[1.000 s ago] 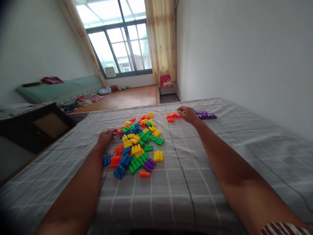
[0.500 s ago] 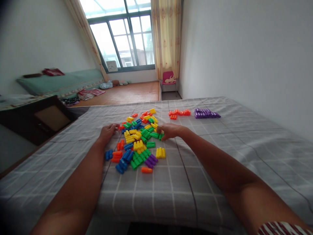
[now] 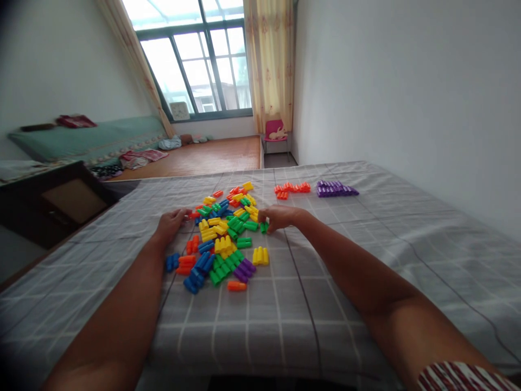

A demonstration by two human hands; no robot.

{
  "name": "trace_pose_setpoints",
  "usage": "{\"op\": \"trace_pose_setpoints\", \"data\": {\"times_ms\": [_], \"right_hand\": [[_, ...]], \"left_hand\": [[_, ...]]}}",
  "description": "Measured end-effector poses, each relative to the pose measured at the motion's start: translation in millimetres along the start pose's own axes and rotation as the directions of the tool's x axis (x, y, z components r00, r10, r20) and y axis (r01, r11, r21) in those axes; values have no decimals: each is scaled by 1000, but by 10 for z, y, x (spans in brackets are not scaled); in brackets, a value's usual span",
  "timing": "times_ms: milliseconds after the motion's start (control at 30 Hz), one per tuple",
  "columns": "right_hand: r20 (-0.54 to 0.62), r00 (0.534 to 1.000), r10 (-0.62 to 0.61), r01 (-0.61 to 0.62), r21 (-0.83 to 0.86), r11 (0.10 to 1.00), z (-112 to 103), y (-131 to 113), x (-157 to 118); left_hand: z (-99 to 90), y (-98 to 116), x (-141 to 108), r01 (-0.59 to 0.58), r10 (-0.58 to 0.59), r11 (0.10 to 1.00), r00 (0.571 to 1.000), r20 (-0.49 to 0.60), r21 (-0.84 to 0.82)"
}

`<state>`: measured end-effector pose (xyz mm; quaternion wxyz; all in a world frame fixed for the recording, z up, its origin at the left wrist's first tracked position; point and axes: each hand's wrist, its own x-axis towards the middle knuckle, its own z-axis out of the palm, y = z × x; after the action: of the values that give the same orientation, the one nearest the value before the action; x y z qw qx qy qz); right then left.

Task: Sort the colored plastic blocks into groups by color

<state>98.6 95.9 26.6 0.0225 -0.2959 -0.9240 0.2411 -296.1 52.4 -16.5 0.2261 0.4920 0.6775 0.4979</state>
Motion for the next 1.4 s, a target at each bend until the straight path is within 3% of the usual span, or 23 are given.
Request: {"op": "trace_pose_setpoints", "data": {"times_ms": [267, 433, 600, 700, 800, 867, 1067, 1200, 1300, 1400], "right_hand": [[7, 996, -90, 86, 218, 972, 39, 96, 58], [-1, 999, -52, 51, 192, 980, 33, 11, 39], [14, 992, -126, 122, 176, 977, 41, -95, 40], [-170, 985, -15, 23, 45, 999, 59, -45, 64], [-419, 897, 142, -178, -49, 983, 105, 77, 104], [-489, 858, 160, -210, -49, 977, 154, 149, 135], [-357, 931, 77, -92, -25, 995, 286, 166, 193], [-308, 949, 73, -67, 31, 997, 271, 138, 173], [-231, 968, 98, -101, 0, 995, 163, 172, 111], [-84, 976, 202, -207, -64, 976, -35, 274, -12]], "left_hand": [[1, 36, -40, -6, 6, 1000, 1000, 5, 11], [-1, 18, -28, -10, 9, 1000, 1000, 8, 13], [-7, 2, -14, -20, 20, 1000, 1000, 11, 20], [0, 11, -16, -1, 1, 1000, 1000, 9, 13], [6, 18, -16, 6, -7, 1000, 1000, 6, 8], [6, 13, -12, 2, -2, 1000, 1000, 9, 11], [-2, -4, 3, -10, 9, 1000, 1000, 10, 14], [-3, 19, -19, -11, 11, 1000, 1000, 18, 16], [-3, 36, -29, -8, 8, 1000, 1000, 19, 18], [-3, 41, -23, -5, 4, 1000, 1000, 12, 13]]}}
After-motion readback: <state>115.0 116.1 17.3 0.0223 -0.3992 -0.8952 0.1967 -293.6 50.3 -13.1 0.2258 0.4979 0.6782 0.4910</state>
